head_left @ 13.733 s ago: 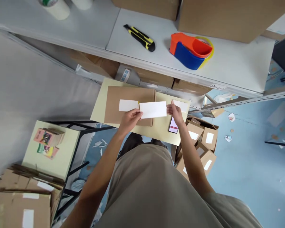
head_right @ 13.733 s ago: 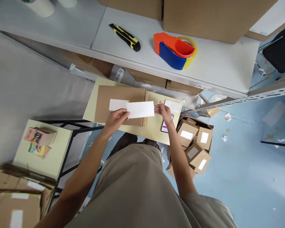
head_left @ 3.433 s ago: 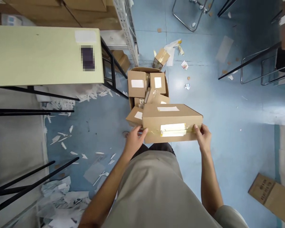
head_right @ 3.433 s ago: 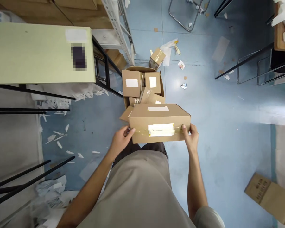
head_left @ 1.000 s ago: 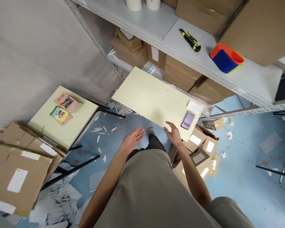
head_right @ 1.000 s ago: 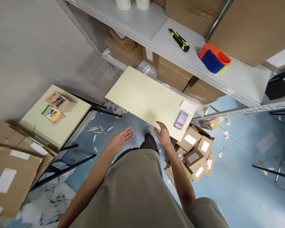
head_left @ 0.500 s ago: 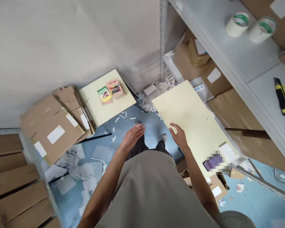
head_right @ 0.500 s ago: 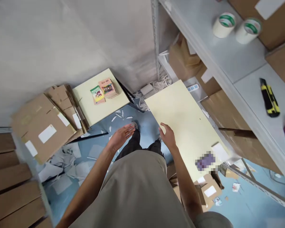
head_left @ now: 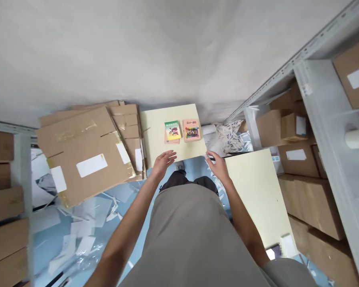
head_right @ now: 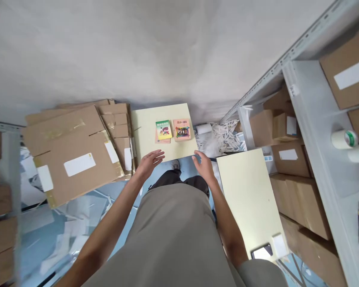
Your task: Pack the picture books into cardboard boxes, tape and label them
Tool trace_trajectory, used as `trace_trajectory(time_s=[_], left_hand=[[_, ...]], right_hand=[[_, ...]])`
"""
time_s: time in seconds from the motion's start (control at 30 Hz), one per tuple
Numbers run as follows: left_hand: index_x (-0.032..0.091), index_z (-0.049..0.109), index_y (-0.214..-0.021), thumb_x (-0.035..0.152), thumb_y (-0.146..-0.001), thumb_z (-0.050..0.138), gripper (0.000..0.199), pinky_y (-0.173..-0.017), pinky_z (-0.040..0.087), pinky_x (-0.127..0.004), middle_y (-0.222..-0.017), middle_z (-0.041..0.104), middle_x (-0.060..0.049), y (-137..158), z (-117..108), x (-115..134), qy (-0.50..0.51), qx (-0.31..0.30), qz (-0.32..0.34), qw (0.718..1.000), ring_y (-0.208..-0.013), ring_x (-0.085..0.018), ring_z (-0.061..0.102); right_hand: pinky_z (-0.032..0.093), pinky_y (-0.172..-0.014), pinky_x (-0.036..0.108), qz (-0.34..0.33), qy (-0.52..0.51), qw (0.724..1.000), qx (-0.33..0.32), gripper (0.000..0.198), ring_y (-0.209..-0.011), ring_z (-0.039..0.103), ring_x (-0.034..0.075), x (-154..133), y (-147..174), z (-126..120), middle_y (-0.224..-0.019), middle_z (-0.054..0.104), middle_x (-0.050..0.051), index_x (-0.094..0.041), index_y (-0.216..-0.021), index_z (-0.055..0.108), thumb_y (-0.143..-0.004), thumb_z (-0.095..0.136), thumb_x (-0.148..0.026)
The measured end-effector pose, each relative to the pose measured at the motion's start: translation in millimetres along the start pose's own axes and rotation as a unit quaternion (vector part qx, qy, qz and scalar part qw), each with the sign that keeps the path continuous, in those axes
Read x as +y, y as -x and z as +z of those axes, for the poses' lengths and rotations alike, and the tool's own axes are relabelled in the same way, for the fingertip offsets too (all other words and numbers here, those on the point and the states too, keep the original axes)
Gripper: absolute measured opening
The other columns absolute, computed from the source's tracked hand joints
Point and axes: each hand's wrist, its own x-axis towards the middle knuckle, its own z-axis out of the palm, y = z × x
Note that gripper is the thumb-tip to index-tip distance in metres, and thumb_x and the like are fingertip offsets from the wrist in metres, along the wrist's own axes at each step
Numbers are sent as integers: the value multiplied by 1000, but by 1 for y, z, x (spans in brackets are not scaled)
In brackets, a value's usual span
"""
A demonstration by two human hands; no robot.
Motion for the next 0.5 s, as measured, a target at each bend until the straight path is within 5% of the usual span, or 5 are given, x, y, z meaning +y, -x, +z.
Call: trace_trajectory(time_s=[0.1, 0.23, 0.37, 0.5], left_hand=[[17, 76, -121, 41, -87, 76, 42, -106, 58, -44, -136, 78, -18, -47, -16, 13, -131, 48, 49, 989, -120, -30, 75], [13, 72, -132, 34, -91, 71, 46, -108, 56, -45, -145, 73, -22, -105, -21, 20, -269, 102, 50, 956, -126, -34, 73], [12, 70, -137, 29, -89, 72, 51, -114, 53, -45, -147, 72, -23, -140, -14, 18, -284, 108, 37, 952, -133, -36, 70], [9, 69, -138, 25, -88, 71, 53, -112, 55, -44, -143, 74, -25, -153, -10, 13, -282, 103, 30, 953, -133, -37, 72]], right_hand=[[55, -119, 48, -16, 20, 999, -32, 39, -132, 73, 31, -19, -47, 28, -138, 80, 13, -23, -133, 77, -105, 63, -46], [56, -118, 46, -23, 26, 988, -153, 48, -136, 71, 30, -36, -102, 85, -149, 73, 15, -21, -146, 70, -105, 62, -43], [45, -129, 49, -5, 75, 961, -267, 56, -157, 52, 33, -40, -151, 155, -164, 59, 19, -14, -158, 60, -105, 57, -35], [38, -131, 63, 51, 172, 948, -264, 65, -163, 40, 43, -32, -186, 197, -173, 47, 22, -14, -164, 50, -100, 59, -26]])
